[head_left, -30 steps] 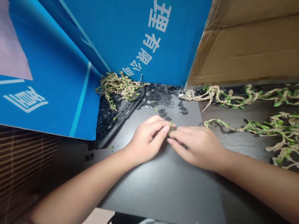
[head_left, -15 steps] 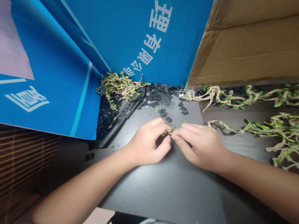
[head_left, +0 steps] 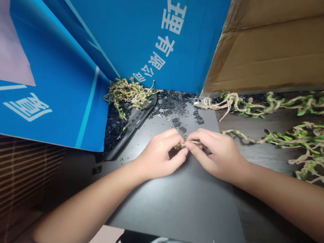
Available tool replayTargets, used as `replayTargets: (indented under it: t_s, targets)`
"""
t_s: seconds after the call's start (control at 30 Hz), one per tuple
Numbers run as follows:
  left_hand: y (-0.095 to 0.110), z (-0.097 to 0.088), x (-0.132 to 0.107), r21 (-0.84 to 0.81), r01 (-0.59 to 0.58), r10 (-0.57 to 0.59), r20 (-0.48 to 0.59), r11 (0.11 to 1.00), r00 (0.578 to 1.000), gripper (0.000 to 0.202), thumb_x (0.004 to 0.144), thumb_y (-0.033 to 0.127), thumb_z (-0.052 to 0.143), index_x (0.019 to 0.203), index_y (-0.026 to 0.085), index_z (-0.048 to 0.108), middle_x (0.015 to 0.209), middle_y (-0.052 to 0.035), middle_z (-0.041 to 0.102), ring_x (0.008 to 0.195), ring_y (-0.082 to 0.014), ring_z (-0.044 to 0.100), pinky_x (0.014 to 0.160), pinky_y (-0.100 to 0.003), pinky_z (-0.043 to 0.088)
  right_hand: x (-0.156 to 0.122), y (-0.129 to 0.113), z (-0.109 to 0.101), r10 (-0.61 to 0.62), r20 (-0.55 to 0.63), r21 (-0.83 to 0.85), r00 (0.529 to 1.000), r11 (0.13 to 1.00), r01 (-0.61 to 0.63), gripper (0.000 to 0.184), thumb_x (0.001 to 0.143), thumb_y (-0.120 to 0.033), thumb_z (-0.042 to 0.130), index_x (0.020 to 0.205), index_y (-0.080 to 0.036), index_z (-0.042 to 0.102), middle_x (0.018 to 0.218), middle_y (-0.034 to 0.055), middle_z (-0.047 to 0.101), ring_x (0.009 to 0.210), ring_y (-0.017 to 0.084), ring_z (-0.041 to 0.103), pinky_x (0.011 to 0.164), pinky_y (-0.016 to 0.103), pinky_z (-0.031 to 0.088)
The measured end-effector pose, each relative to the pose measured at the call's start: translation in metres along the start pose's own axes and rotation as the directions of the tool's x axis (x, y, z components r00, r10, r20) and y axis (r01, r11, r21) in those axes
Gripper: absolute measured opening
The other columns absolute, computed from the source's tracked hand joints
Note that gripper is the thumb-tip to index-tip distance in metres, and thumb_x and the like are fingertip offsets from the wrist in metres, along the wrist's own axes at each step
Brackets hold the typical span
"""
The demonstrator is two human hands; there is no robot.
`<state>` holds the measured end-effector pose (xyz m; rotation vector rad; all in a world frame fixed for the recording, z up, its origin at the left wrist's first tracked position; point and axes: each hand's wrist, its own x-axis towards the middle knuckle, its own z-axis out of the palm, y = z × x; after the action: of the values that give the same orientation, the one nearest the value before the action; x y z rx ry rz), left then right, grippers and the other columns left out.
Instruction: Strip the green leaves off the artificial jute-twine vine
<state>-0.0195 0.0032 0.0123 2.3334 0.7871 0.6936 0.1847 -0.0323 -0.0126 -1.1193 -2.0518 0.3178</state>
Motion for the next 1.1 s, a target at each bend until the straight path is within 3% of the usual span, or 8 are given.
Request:
replayTargets:
  t_s: [0.17,0.53,0.7,0.83,0.97,1.1]
  targets:
    - [0.0013,0.0009,0.0006,-0.065,0.015,-0.016,-0.017,0.998,1.0,0.014,0.092,0.019,0.06,0.079,0.016,0.057,0.082,-0.0023,0.056,0.075,-0.0131,0.052,0.068,-0.027,0.043,-0.0009,0.0029,0.0014,-0.003,0.004,0.045,1.0,0.999,0.003,0.004,0.1,-0.021,0.058,0.097,-0.021,0.059,0.082,-0.0035,0.067,0.068,0.01,0.06,0.065,0.022,0.042]
    - [0.001,0.0044,0.001,-0.102,0.066,-0.069,-0.027,0.993,0.997,0.005,0.091,0.019,0.059,0.086,0.017,0.058,0.092,-0.005,0.059,0.082,-0.0156,0.057,0.072,-0.029,0.046,-0.0011,0.004,0.0027,-0.006,0.028,-0.022,1.0,1.0,0.007,0.006,0.101,-0.023,0.054,0.095,-0.021,0.055,0.077,-0.0034,0.065,0.061,0.01,0.057,0.061,0.023,0.04]
    - [0.0006,0.0062,-0.0019,-0.084,0.136,-0.138,-0.022,0.987,0.99,0.003,0.091,0.019,0.059,0.094,0.018,0.06,0.09,-0.0027,0.062,0.074,-0.0124,0.055,0.066,-0.026,0.044,-0.0012,0.0039,0.0027,0.015,0.03,-0.03,0.999,0.999,-0.014,0.006,0.101,-0.024,0.054,0.096,-0.02,0.055,0.077,-0.0033,0.065,0.059,0.01,0.056,0.06,0.023,0.039]
    - [-0.0006,0.0065,-0.0042,-0.156,0.212,-0.22,-0.031,0.965,0.975,0.02,0.091,0.018,0.059,0.111,0.02,0.054,0.085,0.002,0.063,0.06,-0.0082,0.048,0.057,-0.022,0.04,-0.002,0.0039,0.0024,0.017,0.055,-0.039,0.998,0.999,-0.014,0.008,0.102,-0.025,0.054,0.096,-0.021,0.056,0.074,-0.0033,0.064,0.061,0.011,0.057,0.06,0.024,0.038]
    - [-0.002,0.0056,-0.0037,-0.002,0.094,-0.094,-0.084,0.996,0.992,0.005,0.091,0.016,0.059,0.095,0.019,0.061,0.078,0.0019,0.059,0.064,-0.0095,0.049,0.063,-0.024,0.04,-0.0019,0.0027,0.0018,0.021,0.093,-0.029,0.995,0.999,-0.018,0.01,0.103,-0.026,0.052,0.096,-0.021,0.057,0.075,-0.0025,0.064,0.062,0.012,0.057,0.061,0.025,0.038]
    - [-0.0029,0.0053,-0.0035,0.076,0.001,0.009,-0.126,0.997,0.992,0.004,0.092,0.016,0.058,0.092,0.017,0.062,0.081,-0.0002,0.062,0.067,-0.0104,0.052,0.065,-0.024,0.042,-0.0012,0.0014,0.0016,0.016,0.124,-0.006,0.992,1.0,-0.016,0.012,0.103,-0.027,0.051,0.096,-0.021,0.058,0.076,-0.0021,0.065,0.063,0.012,0.057,0.062,0.026,0.038]
